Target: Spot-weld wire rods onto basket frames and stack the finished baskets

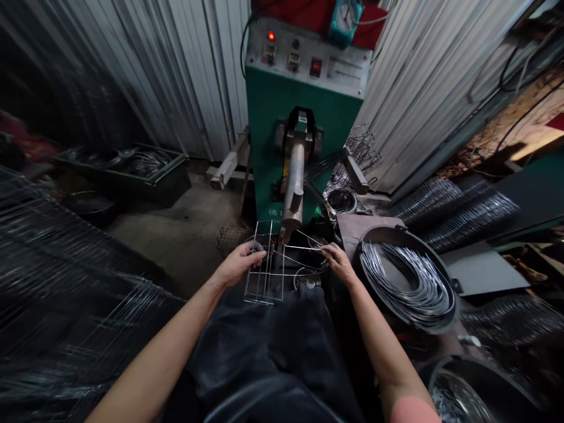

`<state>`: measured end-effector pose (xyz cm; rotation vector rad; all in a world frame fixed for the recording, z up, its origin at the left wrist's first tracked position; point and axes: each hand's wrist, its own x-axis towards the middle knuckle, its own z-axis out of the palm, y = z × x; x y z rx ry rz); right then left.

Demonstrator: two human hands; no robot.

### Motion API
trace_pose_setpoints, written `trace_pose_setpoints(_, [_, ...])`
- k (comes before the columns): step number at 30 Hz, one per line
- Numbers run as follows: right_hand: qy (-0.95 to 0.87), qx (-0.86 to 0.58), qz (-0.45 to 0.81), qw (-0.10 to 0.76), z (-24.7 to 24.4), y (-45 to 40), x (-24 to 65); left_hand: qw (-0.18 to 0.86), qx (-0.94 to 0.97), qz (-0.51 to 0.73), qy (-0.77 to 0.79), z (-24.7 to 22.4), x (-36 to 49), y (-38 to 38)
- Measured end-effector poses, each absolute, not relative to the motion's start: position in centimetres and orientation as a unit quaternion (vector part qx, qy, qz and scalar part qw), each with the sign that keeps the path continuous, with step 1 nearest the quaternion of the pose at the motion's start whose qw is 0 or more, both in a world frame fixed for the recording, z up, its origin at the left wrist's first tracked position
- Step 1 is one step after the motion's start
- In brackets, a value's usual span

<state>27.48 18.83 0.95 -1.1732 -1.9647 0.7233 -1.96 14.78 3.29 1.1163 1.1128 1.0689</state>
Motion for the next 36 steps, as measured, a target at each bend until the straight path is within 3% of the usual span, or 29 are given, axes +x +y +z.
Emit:
trace_pose_setpoints(23, [-0.790, -0.448, 0.278, 0.314, 2.1, 19.8, 27.9, 0.604, 0.461, 0.438, 0.480, 3.3, -2.1, 15.7])
trace_pose_setpoints(36, [-0.784, -0.528, 0.083, 0.317, -3.7, 20.4, 31.2, 0.578, 0.480, 0.442, 0.491, 3.5, -1.9, 15.5])
